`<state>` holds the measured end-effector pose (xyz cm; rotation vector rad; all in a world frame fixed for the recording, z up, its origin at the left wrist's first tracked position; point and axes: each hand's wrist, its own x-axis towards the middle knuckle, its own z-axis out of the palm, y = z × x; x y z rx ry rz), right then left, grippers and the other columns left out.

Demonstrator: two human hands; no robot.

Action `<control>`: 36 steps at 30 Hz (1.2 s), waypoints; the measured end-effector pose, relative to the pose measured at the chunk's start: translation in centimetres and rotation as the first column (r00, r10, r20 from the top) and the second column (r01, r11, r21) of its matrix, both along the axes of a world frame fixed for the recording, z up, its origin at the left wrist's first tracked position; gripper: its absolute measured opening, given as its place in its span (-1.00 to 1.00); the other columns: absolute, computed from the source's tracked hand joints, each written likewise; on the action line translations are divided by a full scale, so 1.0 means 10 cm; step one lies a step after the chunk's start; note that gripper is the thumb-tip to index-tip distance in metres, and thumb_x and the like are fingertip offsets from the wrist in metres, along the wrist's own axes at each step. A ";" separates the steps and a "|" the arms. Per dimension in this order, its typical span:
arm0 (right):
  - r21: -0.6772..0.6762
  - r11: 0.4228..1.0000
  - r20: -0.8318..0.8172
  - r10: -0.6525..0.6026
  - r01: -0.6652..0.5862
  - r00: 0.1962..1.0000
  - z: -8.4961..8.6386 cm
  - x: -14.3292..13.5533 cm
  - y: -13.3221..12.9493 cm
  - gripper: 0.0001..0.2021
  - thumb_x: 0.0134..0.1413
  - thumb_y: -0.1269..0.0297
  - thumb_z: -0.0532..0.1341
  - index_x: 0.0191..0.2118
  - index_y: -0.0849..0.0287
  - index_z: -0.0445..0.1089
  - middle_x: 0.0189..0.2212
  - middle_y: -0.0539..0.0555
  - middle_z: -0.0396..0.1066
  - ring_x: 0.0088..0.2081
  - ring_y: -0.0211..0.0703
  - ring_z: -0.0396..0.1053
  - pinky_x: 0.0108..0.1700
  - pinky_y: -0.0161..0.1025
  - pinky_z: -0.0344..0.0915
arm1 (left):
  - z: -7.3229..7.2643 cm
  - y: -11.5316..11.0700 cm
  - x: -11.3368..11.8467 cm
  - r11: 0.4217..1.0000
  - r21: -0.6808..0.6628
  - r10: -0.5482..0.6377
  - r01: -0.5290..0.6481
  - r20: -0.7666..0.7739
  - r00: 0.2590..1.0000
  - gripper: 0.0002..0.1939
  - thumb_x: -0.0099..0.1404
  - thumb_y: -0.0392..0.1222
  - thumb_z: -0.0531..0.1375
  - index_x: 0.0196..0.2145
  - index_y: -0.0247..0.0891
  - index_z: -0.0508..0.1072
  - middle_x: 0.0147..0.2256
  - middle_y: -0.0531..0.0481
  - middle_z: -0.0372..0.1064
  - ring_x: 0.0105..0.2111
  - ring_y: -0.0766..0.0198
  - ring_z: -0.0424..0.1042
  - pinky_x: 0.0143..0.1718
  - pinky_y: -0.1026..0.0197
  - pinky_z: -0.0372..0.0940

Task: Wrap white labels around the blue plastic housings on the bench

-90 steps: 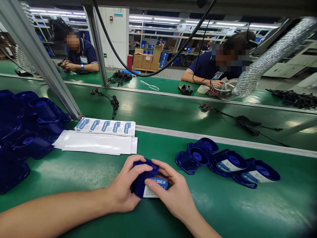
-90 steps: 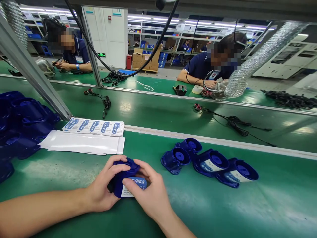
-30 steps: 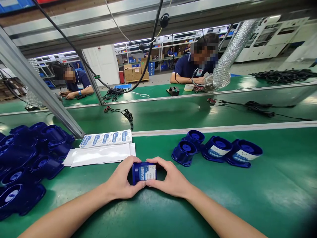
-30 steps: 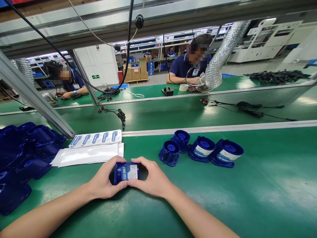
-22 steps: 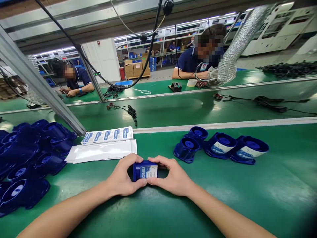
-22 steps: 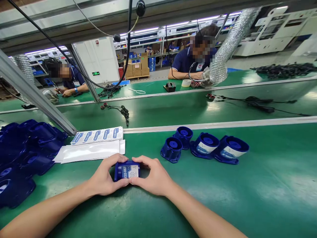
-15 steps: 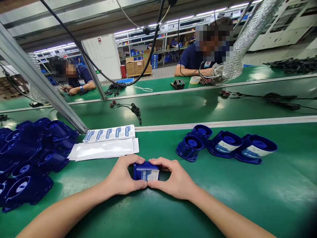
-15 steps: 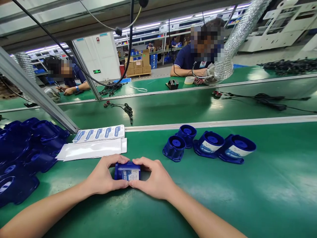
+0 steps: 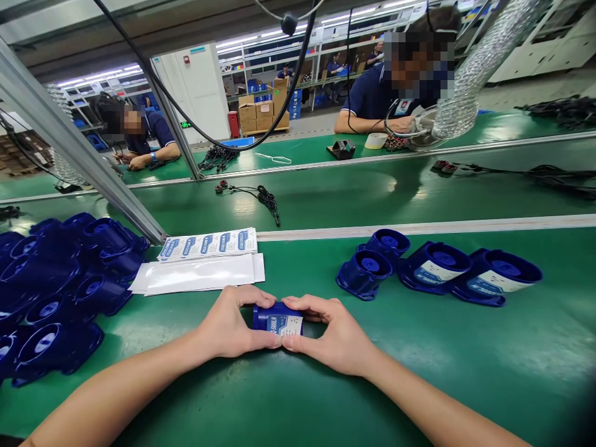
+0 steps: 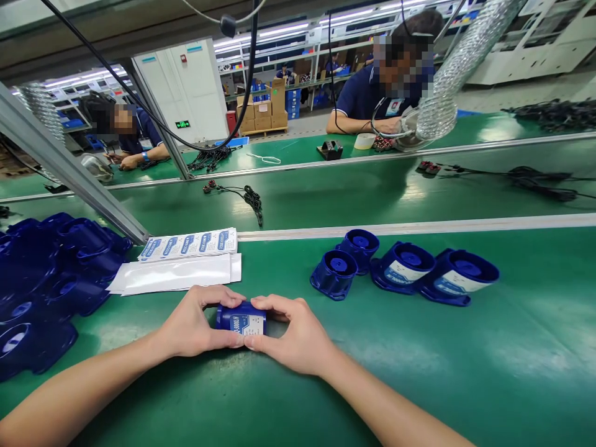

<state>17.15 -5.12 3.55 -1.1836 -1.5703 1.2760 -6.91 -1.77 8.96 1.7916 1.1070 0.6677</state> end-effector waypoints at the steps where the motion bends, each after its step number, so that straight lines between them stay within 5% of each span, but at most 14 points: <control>1: -0.004 1.000 -0.005 -0.005 0.005 1.000 0.01 0.00 0.00 -0.39 -0.15 0.01 0.61 0.05 0.11 0.64 0.04 0.22 0.65 0.12 0.29 0.61 0.24 0.25 0.54 | 0.00 0.00 0.00 1.000 0.006 -0.003 0.003 0.003 1.000 -0.52 -0.11 -0.08 0.64 -0.22 -0.24 0.68 -0.06 -0.20 0.68 -0.03 -0.12 0.65 0.09 -0.14 0.48; 12: -0.157 0.987 -0.134 -0.051 0.029 0.990 0.09 -0.04 -0.03 -0.43 -0.26 0.06 0.66 -0.06 0.10 0.64 0.10 0.24 0.65 0.20 0.33 0.57 0.30 0.23 0.49 | 0.00 -0.04 0.01 0.998 0.064 -0.019 0.020 -0.011 1.000 -0.57 -0.06 -0.08 0.63 -0.22 -0.22 0.69 -0.06 -0.21 0.69 -0.04 -0.10 0.66 0.05 -0.11 0.50; 20: -0.065 0.998 -0.130 -0.022 0.014 0.991 0.07 0.01 -0.03 -0.51 -0.18 0.10 0.65 -0.08 0.08 0.65 0.11 0.23 0.65 0.38 0.33 0.38 0.42 0.30 0.34 | 0.02 -0.07 0.02 0.993 0.110 -0.027 0.032 -0.046 0.999 -0.58 0.00 -0.01 0.61 -0.22 -0.22 0.70 -0.09 -0.20 0.70 -0.05 -0.10 0.66 0.03 -0.11 0.50; 36: -0.126 0.992 -0.144 -0.026 0.008 0.989 0.12 0.02 -0.02 -0.51 -0.29 0.11 0.69 -0.13 0.05 0.73 0.07 0.23 0.67 0.31 0.39 0.45 0.40 0.36 0.35 | 0.05 -0.08 0.07 0.995 -0.070 0.067 -0.067 0.008 0.998 -0.61 -0.14 -0.13 0.63 -0.34 -0.22 0.66 -0.12 -0.15 0.68 -0.09 -0.07 0.65 0.04 -0.10 0.47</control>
